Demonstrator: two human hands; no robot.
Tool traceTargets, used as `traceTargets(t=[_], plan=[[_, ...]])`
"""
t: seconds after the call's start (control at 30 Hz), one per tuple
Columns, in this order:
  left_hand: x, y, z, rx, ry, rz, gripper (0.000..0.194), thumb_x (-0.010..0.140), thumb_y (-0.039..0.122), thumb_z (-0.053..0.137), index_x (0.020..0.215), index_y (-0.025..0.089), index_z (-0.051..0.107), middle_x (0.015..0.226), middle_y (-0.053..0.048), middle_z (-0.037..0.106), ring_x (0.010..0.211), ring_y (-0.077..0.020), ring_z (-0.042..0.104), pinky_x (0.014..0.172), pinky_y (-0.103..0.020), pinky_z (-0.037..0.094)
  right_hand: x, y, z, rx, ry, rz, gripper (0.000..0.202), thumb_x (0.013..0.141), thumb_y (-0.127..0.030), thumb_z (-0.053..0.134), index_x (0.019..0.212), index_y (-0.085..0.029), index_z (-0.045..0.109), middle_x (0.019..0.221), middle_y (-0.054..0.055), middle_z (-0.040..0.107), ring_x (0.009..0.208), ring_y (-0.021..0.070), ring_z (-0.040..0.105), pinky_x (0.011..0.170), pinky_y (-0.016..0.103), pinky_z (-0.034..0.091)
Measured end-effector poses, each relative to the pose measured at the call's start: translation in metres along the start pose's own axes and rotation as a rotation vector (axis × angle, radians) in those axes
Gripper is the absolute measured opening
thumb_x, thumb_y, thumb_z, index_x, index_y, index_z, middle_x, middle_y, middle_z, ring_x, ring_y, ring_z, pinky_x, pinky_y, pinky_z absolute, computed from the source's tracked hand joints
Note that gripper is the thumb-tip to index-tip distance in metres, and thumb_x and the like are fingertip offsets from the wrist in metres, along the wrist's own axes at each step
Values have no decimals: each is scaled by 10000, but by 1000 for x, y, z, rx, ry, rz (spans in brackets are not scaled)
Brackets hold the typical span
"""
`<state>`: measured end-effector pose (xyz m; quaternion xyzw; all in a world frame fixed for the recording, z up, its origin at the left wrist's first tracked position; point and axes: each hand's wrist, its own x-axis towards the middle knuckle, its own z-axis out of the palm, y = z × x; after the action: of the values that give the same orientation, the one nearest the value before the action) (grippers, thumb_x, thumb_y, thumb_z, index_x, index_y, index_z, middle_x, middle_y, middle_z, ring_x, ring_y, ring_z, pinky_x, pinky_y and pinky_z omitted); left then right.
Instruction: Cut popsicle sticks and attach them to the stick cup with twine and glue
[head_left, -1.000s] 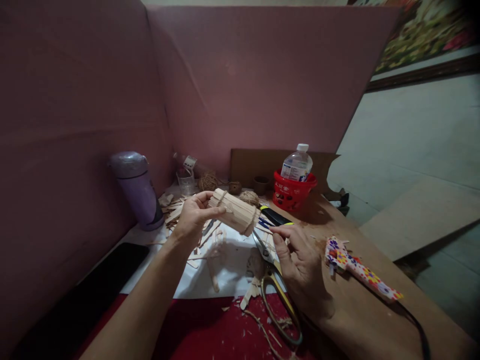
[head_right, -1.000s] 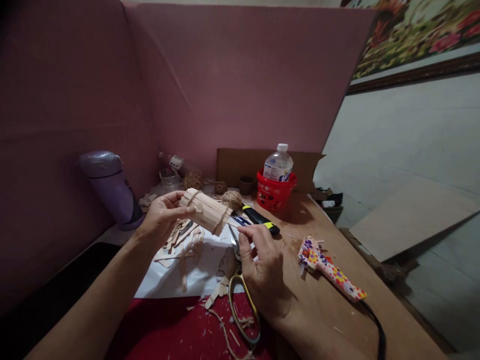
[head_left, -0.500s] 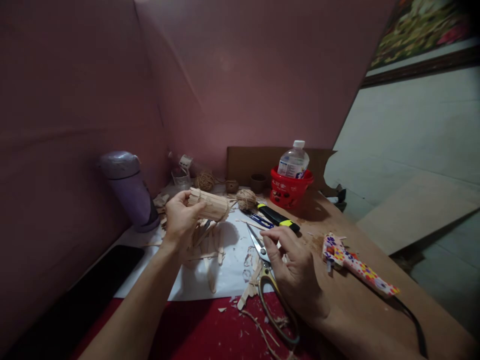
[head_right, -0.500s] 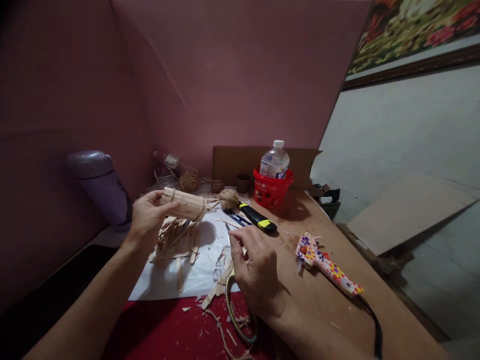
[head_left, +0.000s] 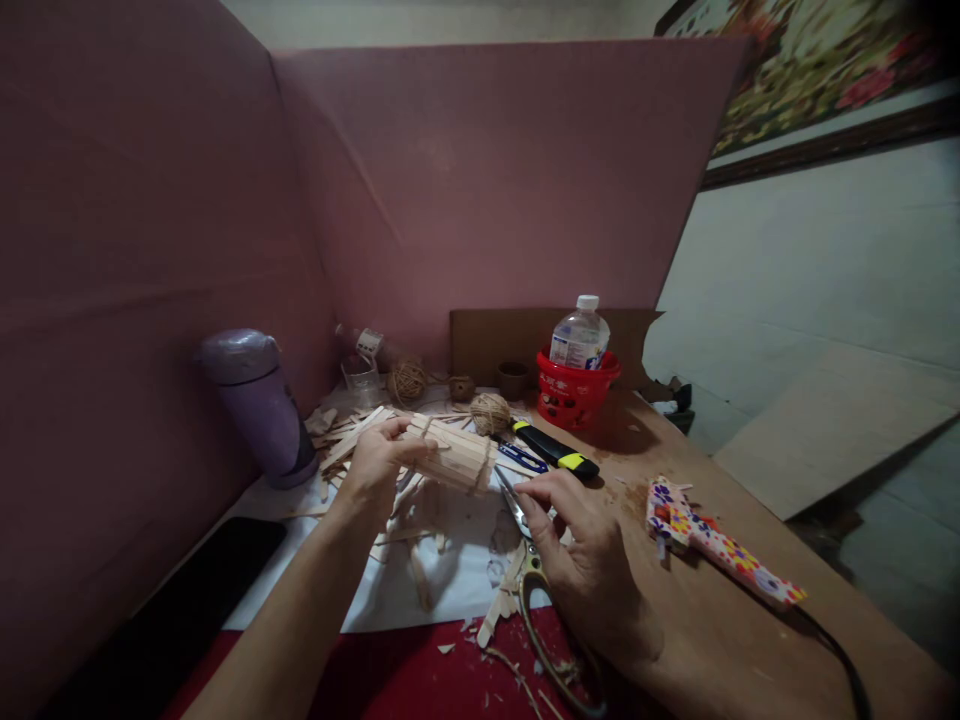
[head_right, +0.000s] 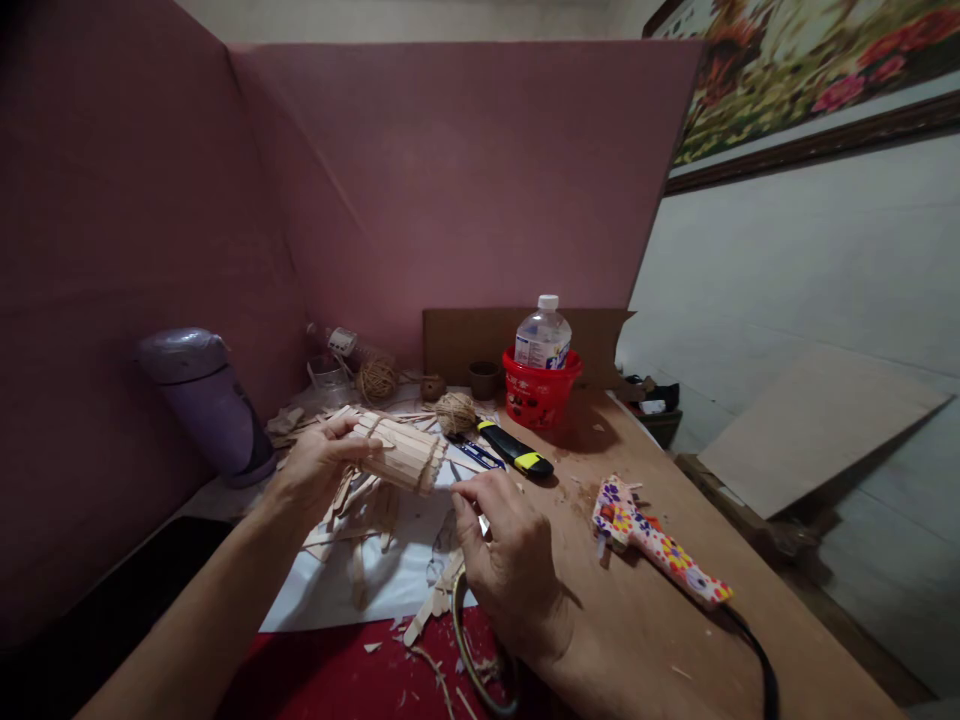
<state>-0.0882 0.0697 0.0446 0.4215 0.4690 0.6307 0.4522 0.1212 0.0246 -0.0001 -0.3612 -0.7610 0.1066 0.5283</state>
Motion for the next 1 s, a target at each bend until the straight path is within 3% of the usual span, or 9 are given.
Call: traceTargets(t=[0.67, 0.83, 1.0], plan=[[-4, -4, 4, 9, -99, -43, 213, 454, 103, 725, 662, 109, 677, 598, -23, 673, 552, -134, 581, 573, -236, 421, 1, -1, 0, -21, 4, -26, 122, 890, -144, 492, 906, -168, 611, 840, 57, 594, 805, 179, 564, 716, 298, 425], [-7, -2, 7, 3, -120, -72, 235, 437, 119, 767, 655, 114, 680, 590, -24, 677, 549, -136, 588, 570, -232, 436, 9, -4, 1, -165, -10, -88, 141, 885, -143, 480, 921, -166, 614, 852, 73, 598, 822, 203, 566, 713, 316, 438], [-8, -4, 9, -21, -160, -95, 292, 435, 161, 814, 698, 117, 694, 612, -28, 691, 526, -136, 594, 563, -242, 452, 28, -12, 13, -331, -102, -154, 154, 890, -166, 467, 956, -187, 604, 897, 72, 591, 871, 213, 558, 754, 321, 443]])
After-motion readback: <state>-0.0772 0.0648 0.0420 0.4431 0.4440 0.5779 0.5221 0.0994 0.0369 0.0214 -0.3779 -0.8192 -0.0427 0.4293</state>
